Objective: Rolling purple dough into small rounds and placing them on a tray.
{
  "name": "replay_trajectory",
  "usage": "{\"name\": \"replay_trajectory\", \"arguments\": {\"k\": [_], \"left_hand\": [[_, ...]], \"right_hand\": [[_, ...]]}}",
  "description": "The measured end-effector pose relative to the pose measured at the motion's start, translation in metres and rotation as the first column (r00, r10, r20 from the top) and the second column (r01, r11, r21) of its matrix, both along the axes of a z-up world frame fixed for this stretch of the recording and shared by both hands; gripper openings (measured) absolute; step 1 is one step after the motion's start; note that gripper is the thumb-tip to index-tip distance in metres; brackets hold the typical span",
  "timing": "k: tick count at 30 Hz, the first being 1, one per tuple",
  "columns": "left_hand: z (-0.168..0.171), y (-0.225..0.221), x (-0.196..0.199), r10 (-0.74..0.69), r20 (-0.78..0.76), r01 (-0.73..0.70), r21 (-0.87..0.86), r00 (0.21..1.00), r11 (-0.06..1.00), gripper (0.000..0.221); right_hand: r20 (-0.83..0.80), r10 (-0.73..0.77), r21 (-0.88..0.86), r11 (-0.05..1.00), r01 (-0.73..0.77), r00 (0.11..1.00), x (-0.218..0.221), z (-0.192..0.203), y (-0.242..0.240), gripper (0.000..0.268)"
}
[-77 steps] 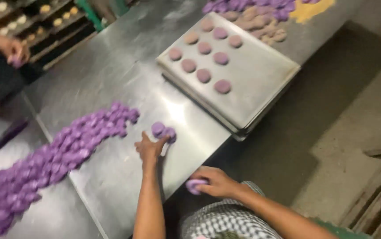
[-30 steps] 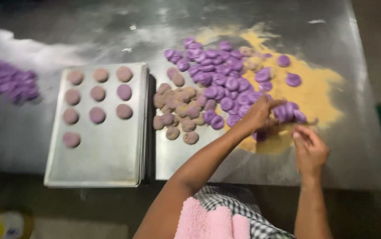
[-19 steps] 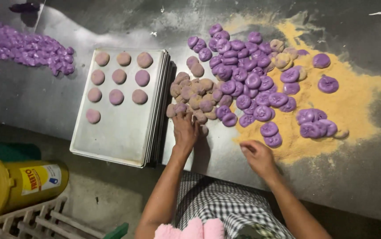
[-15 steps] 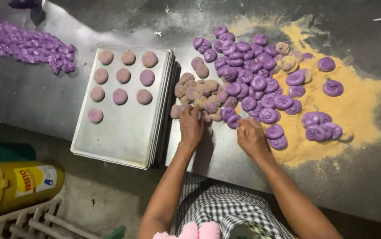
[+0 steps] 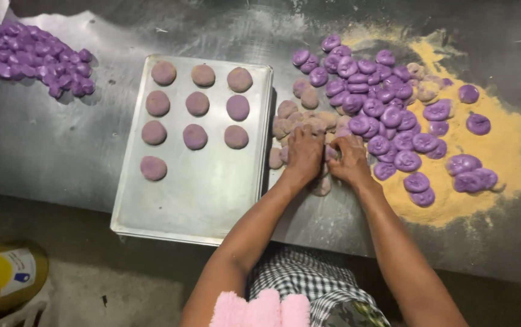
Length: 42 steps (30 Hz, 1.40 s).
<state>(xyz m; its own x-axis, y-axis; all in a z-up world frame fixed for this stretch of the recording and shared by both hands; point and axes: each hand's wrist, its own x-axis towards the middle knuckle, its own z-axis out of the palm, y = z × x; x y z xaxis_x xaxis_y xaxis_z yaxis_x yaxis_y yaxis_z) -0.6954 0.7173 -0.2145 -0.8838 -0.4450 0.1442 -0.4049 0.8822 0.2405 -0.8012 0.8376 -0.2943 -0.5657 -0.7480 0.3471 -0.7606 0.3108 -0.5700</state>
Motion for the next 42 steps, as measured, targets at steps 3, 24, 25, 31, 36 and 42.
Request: {"name": "replay_trajectory", "arguments": {"k": [3,24,25,31,36,42], "left_hand": [[-0.013,-0.002,-0.001,-0.070,-0.032,0.065,-0.120,0.997,0.991,0.031],[-0.002,0.084,0.116,0.267,0.151,-0.297,0.670,0.952,0.680,0.032],[-0.007,0.086,0.118,0.301,0.160,-0.331,0.636,0.940,0.697,0.034],[-0.012,0.108,0.122,0.311,0.105,-0.326,0.407,0.945,0.853,0.050],[-0.022,0.118,0.128,0.321,0.005,-0.304,0.334,0.947,0.892,0.030],[0.052,0.088,0.154,0.419,0.055,-0.318,0.741,0.906,0.591,0.026]], "right_hand": [[0.081,0.050,-0.078,0.996,-0.044,0.995,0.007,-0.003,0.001,0.044],[0.887,-0.209,0.183,0.978,0.103,0.412,0.057,-0.028,0.152,0.041],[0.818,-0.168,0.154,0.985,0.073,0.550,0.057,-0.029,0.152,0.041],[0.446,0.012,0.071,0.996,-0.049,0.895,0.064,-0.005,0.139,0.039],[0.410,0.103,0.019,0.993,-0.121,0.906,0.062,0.006,0.143,0.025],[0.829,0.063,-0.124,0.990,0.073,0.556,0.065,-0.028,0.151,0.033]]}}
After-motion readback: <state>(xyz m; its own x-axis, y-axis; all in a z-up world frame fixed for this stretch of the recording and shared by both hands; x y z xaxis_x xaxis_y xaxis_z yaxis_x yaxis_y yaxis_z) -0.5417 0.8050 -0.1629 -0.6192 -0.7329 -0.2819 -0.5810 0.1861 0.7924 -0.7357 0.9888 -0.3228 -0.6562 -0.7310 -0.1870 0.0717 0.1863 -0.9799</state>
